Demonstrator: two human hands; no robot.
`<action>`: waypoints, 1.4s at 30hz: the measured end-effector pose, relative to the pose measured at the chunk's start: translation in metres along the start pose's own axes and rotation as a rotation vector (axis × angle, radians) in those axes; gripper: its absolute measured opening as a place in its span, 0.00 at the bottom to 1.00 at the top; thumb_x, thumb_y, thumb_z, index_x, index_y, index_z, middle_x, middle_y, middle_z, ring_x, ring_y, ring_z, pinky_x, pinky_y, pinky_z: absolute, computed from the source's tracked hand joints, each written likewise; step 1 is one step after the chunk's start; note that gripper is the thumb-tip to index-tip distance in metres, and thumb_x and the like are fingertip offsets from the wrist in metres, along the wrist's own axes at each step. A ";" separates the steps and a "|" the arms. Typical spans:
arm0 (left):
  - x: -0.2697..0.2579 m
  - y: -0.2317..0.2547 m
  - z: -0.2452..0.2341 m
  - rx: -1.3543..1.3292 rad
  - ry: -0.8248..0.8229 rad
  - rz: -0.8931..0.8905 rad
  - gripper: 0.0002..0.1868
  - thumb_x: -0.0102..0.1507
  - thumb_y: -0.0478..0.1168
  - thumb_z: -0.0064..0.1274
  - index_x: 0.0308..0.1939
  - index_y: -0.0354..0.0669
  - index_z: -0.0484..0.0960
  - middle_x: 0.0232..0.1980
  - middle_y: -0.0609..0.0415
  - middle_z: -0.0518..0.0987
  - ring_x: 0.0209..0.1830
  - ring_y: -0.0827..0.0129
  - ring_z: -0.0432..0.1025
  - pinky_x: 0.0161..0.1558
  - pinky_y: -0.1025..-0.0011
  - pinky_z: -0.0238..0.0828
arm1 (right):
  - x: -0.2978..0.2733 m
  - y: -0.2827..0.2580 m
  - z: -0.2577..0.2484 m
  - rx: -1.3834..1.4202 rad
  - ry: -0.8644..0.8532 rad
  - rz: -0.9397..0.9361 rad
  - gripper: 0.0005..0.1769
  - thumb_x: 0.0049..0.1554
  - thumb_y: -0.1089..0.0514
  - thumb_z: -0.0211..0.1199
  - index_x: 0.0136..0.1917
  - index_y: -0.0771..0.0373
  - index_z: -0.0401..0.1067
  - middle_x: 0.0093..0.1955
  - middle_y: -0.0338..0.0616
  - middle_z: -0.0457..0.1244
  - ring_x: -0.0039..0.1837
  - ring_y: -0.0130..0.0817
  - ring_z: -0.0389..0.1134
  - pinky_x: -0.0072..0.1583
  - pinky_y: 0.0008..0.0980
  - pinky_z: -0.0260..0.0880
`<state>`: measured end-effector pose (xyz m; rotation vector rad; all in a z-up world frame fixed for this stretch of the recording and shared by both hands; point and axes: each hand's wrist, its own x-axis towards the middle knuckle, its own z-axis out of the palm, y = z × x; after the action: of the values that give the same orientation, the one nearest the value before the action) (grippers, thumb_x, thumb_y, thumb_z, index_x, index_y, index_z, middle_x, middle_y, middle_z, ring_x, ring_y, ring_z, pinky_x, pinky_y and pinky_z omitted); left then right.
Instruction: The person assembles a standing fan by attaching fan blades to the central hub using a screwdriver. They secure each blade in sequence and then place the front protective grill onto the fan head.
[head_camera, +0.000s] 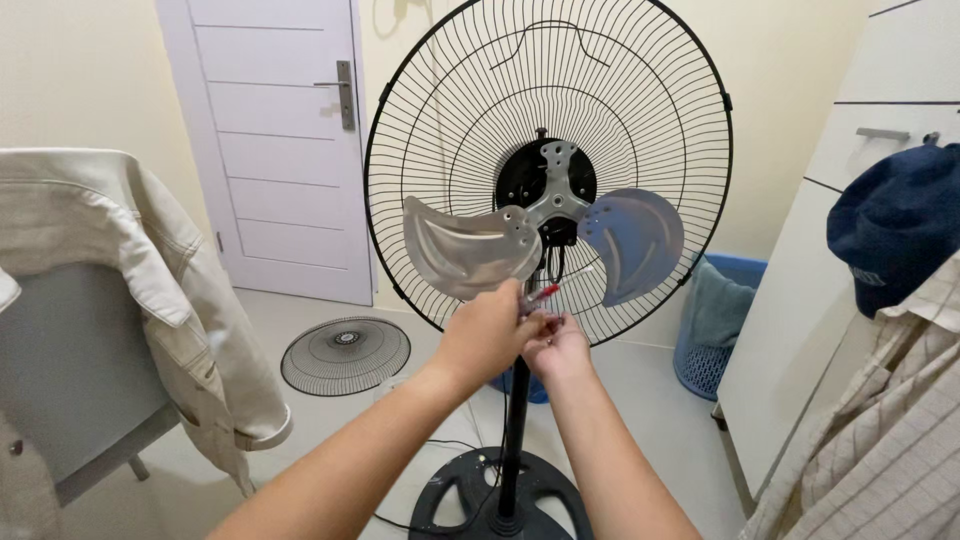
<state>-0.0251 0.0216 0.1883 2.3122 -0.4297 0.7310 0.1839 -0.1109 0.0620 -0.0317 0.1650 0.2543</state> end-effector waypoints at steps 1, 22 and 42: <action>0.003 -0.004 -0.007 0.022 0.013 -0.041 0.22 0.61 0.55 0.54 0.40 0.36 0.77 0.36 0.39 0.81 0.40 0.42 0.77 0.44 0.50 0.71 | -0.003 0.000 0.001 -0.106 -0.018 0.007 0.22 0.70 0.44 0.44 0.39 0.58 0.58 0.31 0.36 0.53 0.31 0.28 0.55 0.35 0.27 0.63; 0.049 -0.030 -0.045 0.699 0.282 0.564 0.04 0.62 0.36 0.50 0.41 0.46 0.75 0.29 0.58 0.81 0.32 0.63 0.79 0.63 0.39 0.48 | -0.063 0.025 0.096 -1.240 -0.415 -0.339 0.21 0.64 0.39 0.52 0.45 0.58 0.68 0.25 0.31 0.48 0.23 0.21 0.45 0.27 0.25 0.44; 0.040 -0.022 -0.045 0.910 0.358 0.727 0.06 0.62 0.35 0.52 0.40 0.52 0.77 0.36 0.67 0.80 0.40 0.72 0.77 0.67 0.46 0.45 | -0.069 0.028 0.098 -1.275 -0.360 -0.367 0.20 0.66 0.40 0.51 0.44 0.58 0.66 0.25 0.30 0.49 0.24 0.21 0.46 0.27 0.26 0.45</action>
<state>-0.0006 0.0637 0.2298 2.7112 -0.9262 1.9924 0.1269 -0.0961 0.1696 -1.2631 -0.3835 -0.0396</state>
